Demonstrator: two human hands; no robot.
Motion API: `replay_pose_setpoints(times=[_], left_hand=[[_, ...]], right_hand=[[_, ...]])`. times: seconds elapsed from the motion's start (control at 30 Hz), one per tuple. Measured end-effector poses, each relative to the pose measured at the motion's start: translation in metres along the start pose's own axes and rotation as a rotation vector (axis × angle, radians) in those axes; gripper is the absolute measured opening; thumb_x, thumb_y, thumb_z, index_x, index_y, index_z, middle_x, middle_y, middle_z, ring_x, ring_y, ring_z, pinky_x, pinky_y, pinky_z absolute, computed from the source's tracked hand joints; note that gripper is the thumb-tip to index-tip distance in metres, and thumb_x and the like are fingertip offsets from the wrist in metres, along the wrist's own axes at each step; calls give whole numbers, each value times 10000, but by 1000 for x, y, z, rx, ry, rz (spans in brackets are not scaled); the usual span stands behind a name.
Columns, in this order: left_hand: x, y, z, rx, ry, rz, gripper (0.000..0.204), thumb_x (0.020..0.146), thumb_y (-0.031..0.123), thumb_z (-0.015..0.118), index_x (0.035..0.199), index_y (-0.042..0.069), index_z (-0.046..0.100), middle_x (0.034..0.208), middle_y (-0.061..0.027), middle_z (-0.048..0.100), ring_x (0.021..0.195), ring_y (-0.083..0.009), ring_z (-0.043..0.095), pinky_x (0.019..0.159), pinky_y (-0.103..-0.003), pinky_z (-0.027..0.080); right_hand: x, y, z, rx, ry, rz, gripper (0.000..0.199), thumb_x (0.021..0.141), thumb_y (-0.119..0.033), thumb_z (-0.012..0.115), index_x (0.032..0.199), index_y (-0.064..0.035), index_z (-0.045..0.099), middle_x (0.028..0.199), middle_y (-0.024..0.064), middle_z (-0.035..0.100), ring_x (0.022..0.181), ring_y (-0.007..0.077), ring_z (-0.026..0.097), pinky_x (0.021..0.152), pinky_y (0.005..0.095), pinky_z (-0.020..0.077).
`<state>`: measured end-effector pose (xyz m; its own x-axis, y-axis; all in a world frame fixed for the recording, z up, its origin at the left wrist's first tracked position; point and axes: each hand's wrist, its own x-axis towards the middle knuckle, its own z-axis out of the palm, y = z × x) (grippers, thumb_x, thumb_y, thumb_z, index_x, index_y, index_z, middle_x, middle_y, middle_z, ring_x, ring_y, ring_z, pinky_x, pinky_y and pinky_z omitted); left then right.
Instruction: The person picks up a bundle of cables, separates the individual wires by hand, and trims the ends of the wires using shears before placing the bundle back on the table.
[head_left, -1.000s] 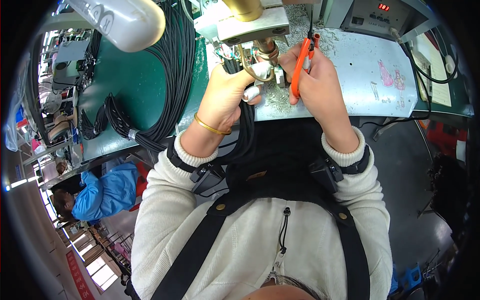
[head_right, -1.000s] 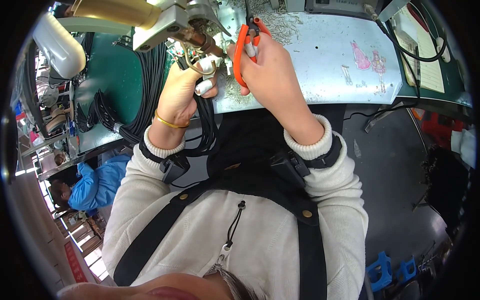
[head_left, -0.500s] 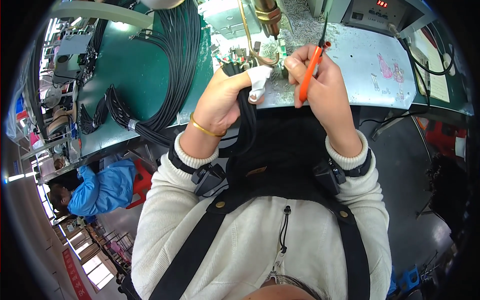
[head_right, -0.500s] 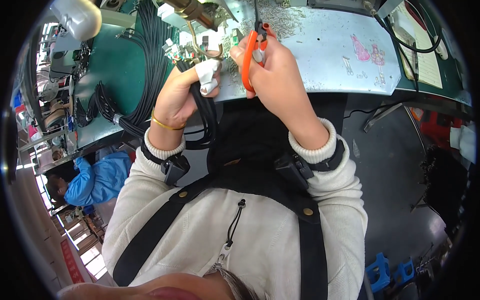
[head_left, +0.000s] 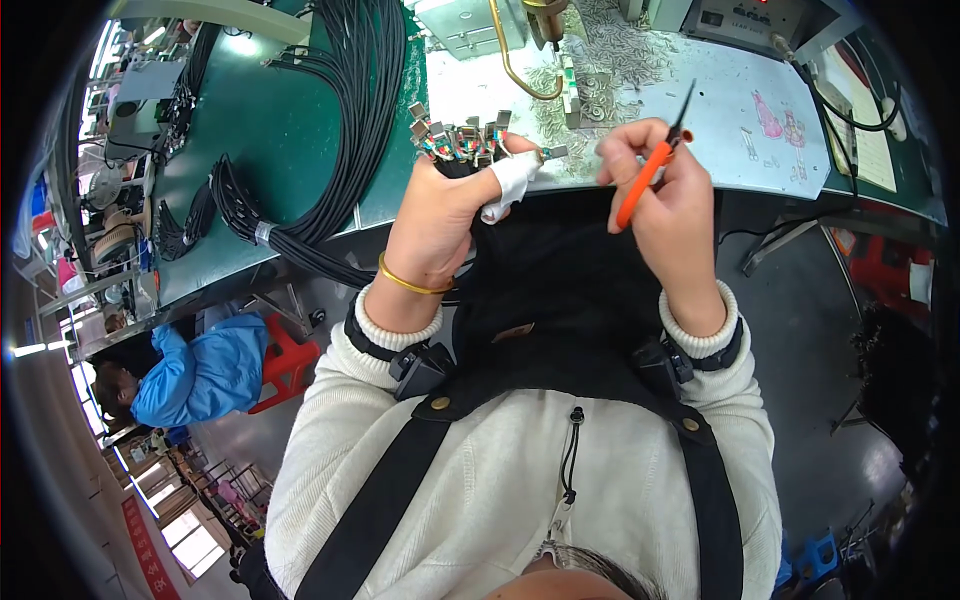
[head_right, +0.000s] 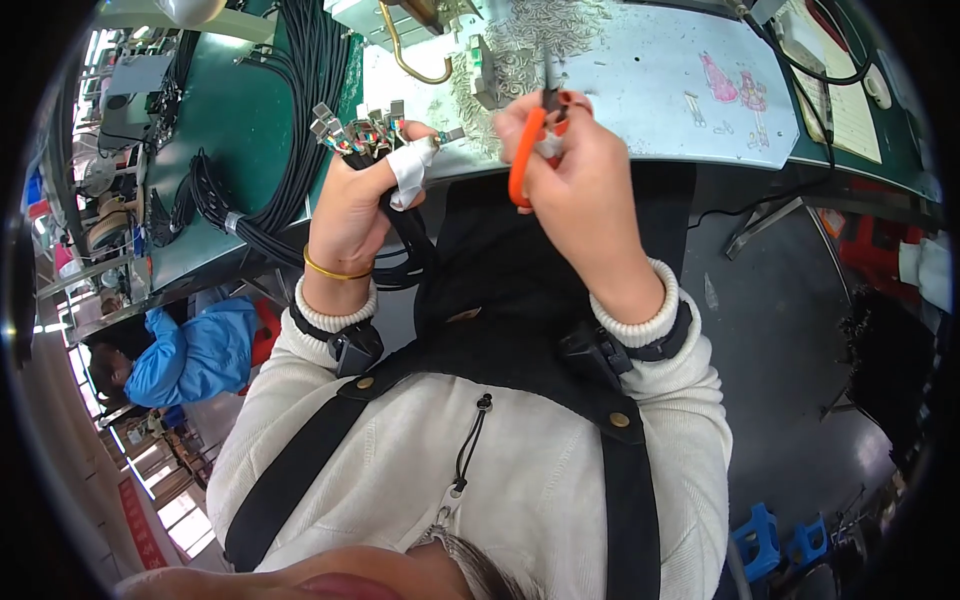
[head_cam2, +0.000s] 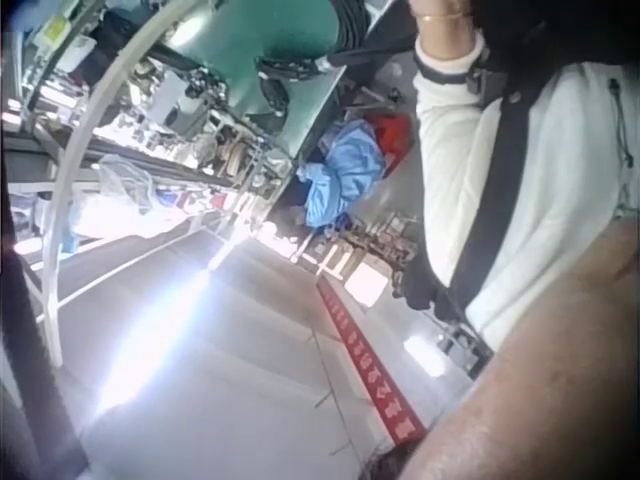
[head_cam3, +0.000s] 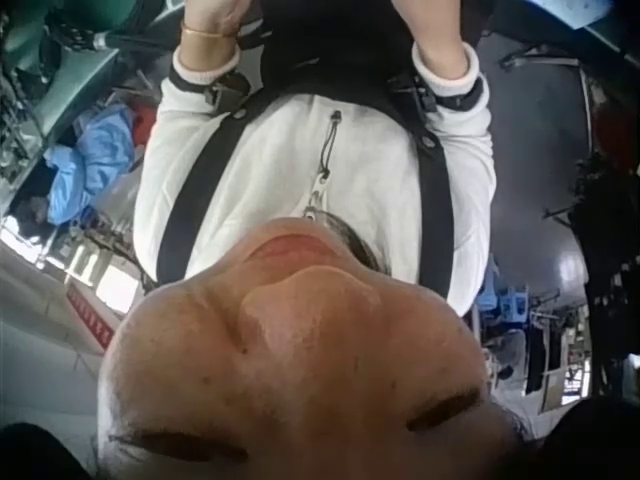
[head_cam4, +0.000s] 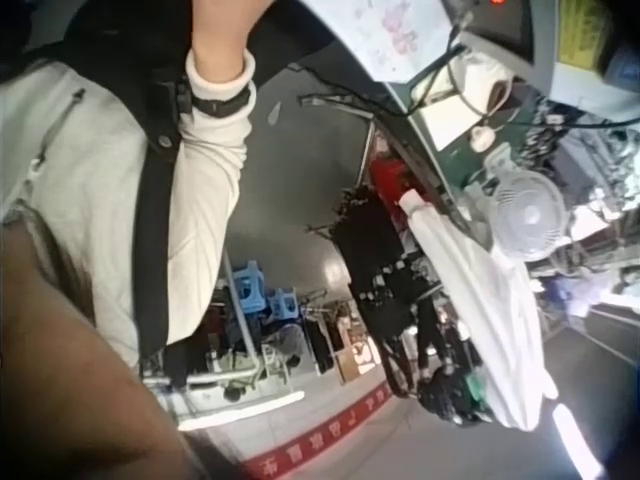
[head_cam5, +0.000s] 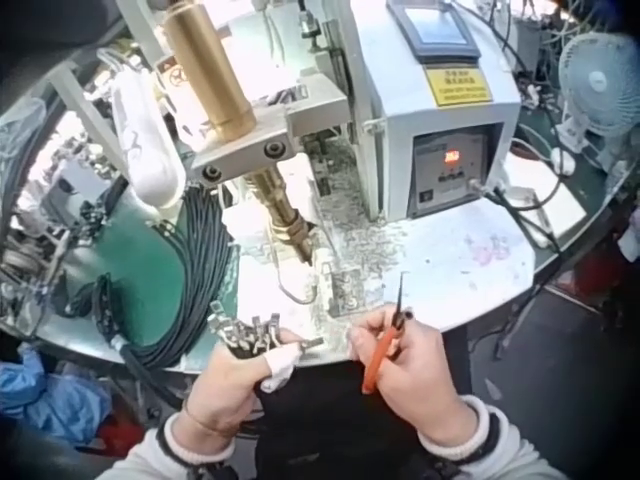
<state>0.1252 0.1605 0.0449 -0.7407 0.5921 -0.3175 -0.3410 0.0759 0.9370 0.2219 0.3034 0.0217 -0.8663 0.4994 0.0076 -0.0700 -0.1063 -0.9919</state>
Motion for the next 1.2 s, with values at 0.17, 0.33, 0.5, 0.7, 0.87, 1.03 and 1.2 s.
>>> replay_pose_setpoints(times=[0.17,0.33,0.5,0.7,0.87,1.03,1.2], left_hand=[[15,5,-1,-63,-50,-52,141,726,62,627,855,19,590,722,-10,569,565,-79,500,464,-201,377],[11,1,8,-140,-35,17,151,718,39,634,858,7,590,738,-14,581,587,-73,515,472,-194,382],[-1,-5,15,-97,97,201,145,726,12,620,867,-5,596,756,-27,597,613,-75,542,477,-187,391],[-7,-3,14,-82,102,260,148,726,-1,617,873,-17,601,779,-46,612,640,-84,567,485,-179,400],[-7,-4,11,-57,95,247,150,720,-4,622,869,-18,601,785,-47,614,644,-85,567,490,-180,404],[5,-2,4,-18,18,143,145,723,21,625,862,-8,595,758,-30,595,597,-80,542,485,-203,400],[38,4,-5,-162,-105,-42,127,742,62,614,854,17,576,689,-9,549,513,-82,484,460,-220,370]], right_hand=[[3,-5,-13,18,68,82,174,838,-166,539,772,-8,509,612,30,515,407,48,427,392,156,322],[-5,4,-11,-150,-122,-44,239,806,-215,583,722,-4,509,533,41,479,379,102,425,395,201,338],[-6,3,5,-652,-185,-203,318,762,-266,622,649,4,497,479,87,444,376,221,435,413,293,362],[-10,3,10,-814,-180,-150,350,745,-294,632,627,4,492,477,118,459,422,277,473,430,328,370],[-12,4,8,-827,-207,-154,340,751,-278,630,627,6,491,483,122,462,428,280,476,430,330,369],[-10,11,2,-752,-252,-94,323,767,-245,618,627,14,484,482,126,460,423,271,471,421,319,362],[0,4,0,-425,-195,114,297,794,-234,593,651,0,480,465,75,470,390,164,478,367,253,328]])
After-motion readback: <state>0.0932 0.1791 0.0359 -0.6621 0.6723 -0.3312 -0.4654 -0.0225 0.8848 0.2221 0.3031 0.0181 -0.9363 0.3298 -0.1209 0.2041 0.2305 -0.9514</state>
